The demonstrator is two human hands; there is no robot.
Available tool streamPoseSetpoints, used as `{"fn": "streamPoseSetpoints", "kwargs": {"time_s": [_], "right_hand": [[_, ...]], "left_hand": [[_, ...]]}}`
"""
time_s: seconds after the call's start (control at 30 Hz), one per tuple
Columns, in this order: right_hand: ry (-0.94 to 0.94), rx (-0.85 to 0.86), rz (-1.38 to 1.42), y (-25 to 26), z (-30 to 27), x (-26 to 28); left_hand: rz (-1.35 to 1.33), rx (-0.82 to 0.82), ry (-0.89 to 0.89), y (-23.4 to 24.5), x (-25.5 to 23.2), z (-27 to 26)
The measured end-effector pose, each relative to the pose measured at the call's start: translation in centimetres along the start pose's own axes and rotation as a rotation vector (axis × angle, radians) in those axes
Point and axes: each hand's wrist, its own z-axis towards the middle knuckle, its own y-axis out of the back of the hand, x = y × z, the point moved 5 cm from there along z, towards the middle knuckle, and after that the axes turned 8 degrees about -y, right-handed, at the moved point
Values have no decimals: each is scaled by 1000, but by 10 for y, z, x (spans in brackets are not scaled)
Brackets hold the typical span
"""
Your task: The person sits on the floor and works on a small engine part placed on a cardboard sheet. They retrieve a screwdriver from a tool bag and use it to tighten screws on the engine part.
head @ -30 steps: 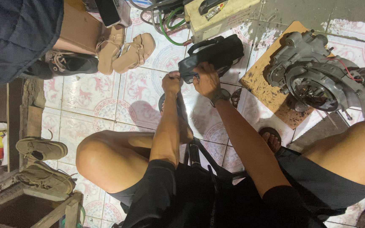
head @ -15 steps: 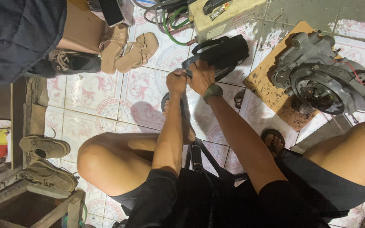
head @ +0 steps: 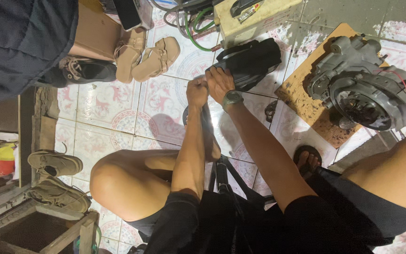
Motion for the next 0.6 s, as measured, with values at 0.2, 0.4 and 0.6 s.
{"fn": "streamPoseSetpoints", "kwargs": {"time_s": [0.2,0.4,0.6], "right_hand": [[-66,72,269,-5,0,-11],[-208,177,284,29,8,-6],[-214,211,335,32,10,-7]], "left_hand": [[-134,5,79,-9,26,6],[-94,14,-203,-9,12,-14],[55,24,-180,-12,16,-6]]}}
